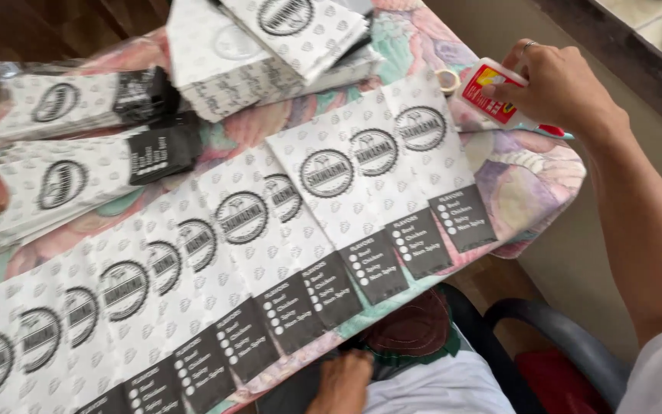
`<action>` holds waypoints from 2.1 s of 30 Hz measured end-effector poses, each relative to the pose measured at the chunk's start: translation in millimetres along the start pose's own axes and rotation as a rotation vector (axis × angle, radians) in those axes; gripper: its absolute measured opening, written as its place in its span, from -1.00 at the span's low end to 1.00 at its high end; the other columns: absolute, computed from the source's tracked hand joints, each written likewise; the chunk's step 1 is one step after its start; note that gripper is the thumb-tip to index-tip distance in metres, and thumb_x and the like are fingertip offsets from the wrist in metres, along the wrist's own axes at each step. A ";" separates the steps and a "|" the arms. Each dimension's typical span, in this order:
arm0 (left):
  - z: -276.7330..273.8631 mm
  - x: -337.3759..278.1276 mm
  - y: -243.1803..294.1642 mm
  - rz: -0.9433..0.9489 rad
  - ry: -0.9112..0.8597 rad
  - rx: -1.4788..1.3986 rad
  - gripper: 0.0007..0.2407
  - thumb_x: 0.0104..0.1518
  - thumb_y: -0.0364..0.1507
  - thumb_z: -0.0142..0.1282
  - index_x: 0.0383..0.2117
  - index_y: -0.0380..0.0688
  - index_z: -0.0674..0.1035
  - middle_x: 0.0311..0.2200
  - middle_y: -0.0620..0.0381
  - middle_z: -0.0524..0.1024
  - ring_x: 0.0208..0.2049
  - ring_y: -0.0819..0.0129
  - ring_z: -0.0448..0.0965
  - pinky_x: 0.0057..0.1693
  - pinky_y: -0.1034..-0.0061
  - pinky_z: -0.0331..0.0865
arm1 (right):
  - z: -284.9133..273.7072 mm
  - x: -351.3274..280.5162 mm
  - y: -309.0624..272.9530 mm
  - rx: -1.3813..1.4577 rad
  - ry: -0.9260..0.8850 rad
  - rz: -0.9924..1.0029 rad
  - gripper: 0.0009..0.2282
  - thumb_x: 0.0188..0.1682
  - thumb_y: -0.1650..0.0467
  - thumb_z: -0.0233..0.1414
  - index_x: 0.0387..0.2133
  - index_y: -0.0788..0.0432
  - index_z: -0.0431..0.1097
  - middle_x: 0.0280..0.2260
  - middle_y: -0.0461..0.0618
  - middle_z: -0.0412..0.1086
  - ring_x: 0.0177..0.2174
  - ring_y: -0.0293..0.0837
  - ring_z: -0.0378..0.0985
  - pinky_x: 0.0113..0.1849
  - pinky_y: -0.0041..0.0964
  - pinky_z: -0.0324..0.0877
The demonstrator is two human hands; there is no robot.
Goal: Arranging paper packaging sleeves in a row and applying glue to the edges for assembly.
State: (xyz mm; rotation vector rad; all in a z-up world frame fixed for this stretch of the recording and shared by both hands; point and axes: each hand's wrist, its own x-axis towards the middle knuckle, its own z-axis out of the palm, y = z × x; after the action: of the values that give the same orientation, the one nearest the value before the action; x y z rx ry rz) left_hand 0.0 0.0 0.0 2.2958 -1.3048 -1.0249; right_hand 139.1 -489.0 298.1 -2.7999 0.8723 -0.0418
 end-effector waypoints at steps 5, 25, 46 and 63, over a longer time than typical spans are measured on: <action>-106.2 34.1 97.3 0.413 0.541 -0.203 -0.93 0.22 -0.52 0.05 -0.43 -0.10 0.52 -0.55 0.05 0.43 -0.56 -0.06 0.51 -0.45 0.09 0.30 | -4.3 -49.9 10.4 0.033 -0.124 -0.028 -0.74 0.11 0.19 0.11 -0.13 0.09 0.41 -0.47 0.14 0.59 -0.48 0.10 0.53 -0.34 -0.08 0.30; -222.4 113.4 187.3 0.549 1.061 0.124 -0.88 0.21 -0.61 0.12 -0.23 -0.51 0.55 -0.11 -0.31 0.48 0.07 -0.12 0.58 0.29 0.00 0.29 | 74.7 -156.6 15.8 0.637 0.428 -1.054 -0.87 -0.11 0.62 0.21 -0.29 0.43 0.52 -0.17 0.34 0.53 -0.19 0.21 0.67 -0.17 0.12 0.57; -214.5 127.4 195.2 0.415 1.092 0.050 -0.89 0.20 -0.64 0.11 -0.50 -0.41 0.54 -0.20 -0.17 0.48 -0.08 0.05 0.62 0.24 0.09 0.38 | 88.3 -165.9 16.4 0.807 0.404 -0.710 -0.96 -0.09 0.60 0.23 -0.47 0.39 0.52 -0.24 0.23 0.55 -0.29 0.05 0.69 -0.26 -0.08 0.59; -235.6 122.7 188.4 0.284 0.861 -0.335 -0.81 -0.09 -0.68 0.29 -0.50 -0.28 0.45 -0.24 -0.03 0.38 -0.03 -0.11 0.56 0.15 0.15 0.32 | 91.4 -167.7 2.9 0.851 0.387 -0.539 -0.89 -0.03 0.57 0.24 -0.32 0.35 0.45 -0.27 0.17 0.50 -0.19 0.09 0.60 -0.14 -0.14 0.45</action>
State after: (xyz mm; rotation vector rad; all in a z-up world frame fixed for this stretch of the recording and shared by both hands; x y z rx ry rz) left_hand 91.8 -223.0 218.9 1.8601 -0.9449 -0.0903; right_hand 7.3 -379.3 213.9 -2.1236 0.0592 -0.8375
